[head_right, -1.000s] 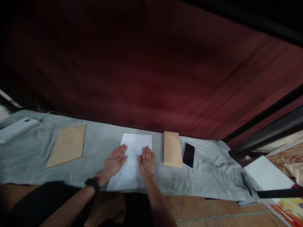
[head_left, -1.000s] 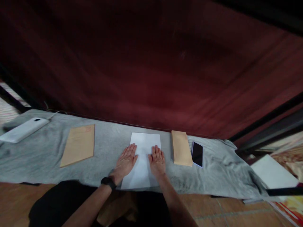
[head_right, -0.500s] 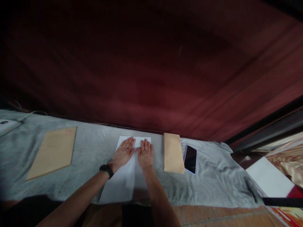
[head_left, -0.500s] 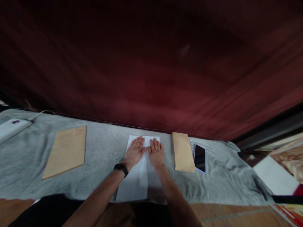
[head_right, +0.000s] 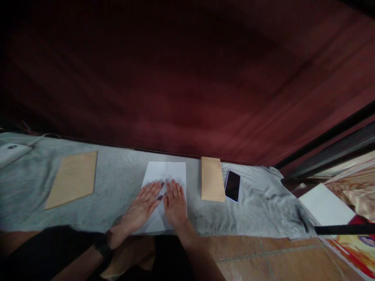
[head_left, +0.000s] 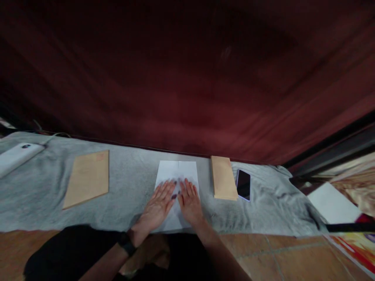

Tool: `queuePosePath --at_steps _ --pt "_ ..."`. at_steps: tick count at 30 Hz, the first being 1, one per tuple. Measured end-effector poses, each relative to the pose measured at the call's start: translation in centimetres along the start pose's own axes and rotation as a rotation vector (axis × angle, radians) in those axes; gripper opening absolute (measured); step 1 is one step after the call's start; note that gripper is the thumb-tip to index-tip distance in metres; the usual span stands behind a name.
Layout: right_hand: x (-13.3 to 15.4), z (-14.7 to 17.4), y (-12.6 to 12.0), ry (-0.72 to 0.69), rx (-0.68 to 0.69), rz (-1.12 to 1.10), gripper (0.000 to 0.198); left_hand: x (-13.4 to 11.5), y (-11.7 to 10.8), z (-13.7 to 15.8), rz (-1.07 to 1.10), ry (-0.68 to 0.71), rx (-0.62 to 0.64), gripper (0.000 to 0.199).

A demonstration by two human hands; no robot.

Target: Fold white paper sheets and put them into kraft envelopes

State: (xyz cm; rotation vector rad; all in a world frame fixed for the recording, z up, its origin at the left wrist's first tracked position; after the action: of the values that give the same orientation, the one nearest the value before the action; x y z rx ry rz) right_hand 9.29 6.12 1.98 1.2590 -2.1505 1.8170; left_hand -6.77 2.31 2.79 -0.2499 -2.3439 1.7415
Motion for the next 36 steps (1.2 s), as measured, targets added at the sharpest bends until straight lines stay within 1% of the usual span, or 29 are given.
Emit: queuePosePath --at_steps 2,4,6,9,12,15,18,20,22,24,26,29,30,32,36 --pt "0.6 2.7 -0.3 -0.024 0.040 -0.001 0.051 -2.2 -0.4 2.1 0.032 0.107 0.004 0.059" --pt "0.0 4.7 -1.2 0.015 0.031 0.026 0.051 -2.8 -0.8 4.1 0.030 0.144 -0.005 0.063" --pt "-1.0 6.0 -2.4 0.049 0.019 0.054 0.051 -2.1 -1.2 5.7 0.018 0.157 -0.009 0.068" --pt "-2.3 7.3 -3.7 0.055 0.025 0.070 0.051 -0.5 -2.0 7.4 0.007 0.183 0.016 0.070" --pt "-2.4 8.4 -4.3 0.023 0.050 0.060 0.053 0.4 -2.7 7.6 0.008 0.180 0.094 0.062" --pt "-1.7 9.4 -4.9 -0.030 0.101 0.020 0.057 0.6 -3.6 7.0 0.060 0.137 0.174 0.052" --pt "-1.0 10.1 -6.0 -0.068 0.193 -0.072 0.060 0.4 -4.8 6.6 0.171 0.128 0.178 0.045" --pt "-0.9 10.5 -7.0 -0.072 0.253 -0.159 0.056 0.4 -5.6 6.9 0.240 0.129 0.159 0.039" --pt "-1.0 10.8 -8.0 -0.053 0.267 -0.248 0.051 0.5 -6.2 7.7 0.307 0.119 0.158 0.035" --pt "-1.2 11.2 -8.6 -0.027 0.219 -0.329 0.052 0.7 -6.5 8.6 0.400 0.070 0.175 0.033" --pt "-1.5 11.3 -8.6 -0.004 0.159 -0.415 0.050 1.3 -6.5 9.3 0.510 -0.027 0.195 0.033" --pt "-2.1 11.1 -7.8 0.069 0.061 -0.529 0.031 2.3 -6.2 9.4 0.662 -0.181 0.197 0.035" --pt "-2.4 10.8 -7.5 0.103 0.022 -0.550 0.027 2.7 -6.0 9.2 0.703 -0.227 0.185 0.038" --pt "-2.9 9.9 -7.1 0.159 -0.062 -0.578 0.030 3.5 -5.3 8.4 0.759 -0.322 0.144 0.043" --pt "-3.5 7.2 -6.7 0.223 -0.190 -0.590 0.036 4.7 -3.7 6.0 0.762 -0.476 0.055 0.039"
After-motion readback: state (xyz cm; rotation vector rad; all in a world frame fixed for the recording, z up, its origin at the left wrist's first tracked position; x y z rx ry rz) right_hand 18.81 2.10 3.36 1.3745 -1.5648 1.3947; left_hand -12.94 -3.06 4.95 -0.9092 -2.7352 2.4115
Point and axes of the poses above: each hand's wrist, its own z-axis away from the middle knuckle, its own y-axis out of the palm, x = y × z, the point moved 4 cm from there along -z, towards the middle knuckle, and after that the axes turned 14 degrees about -z, right-handed, at the moved point
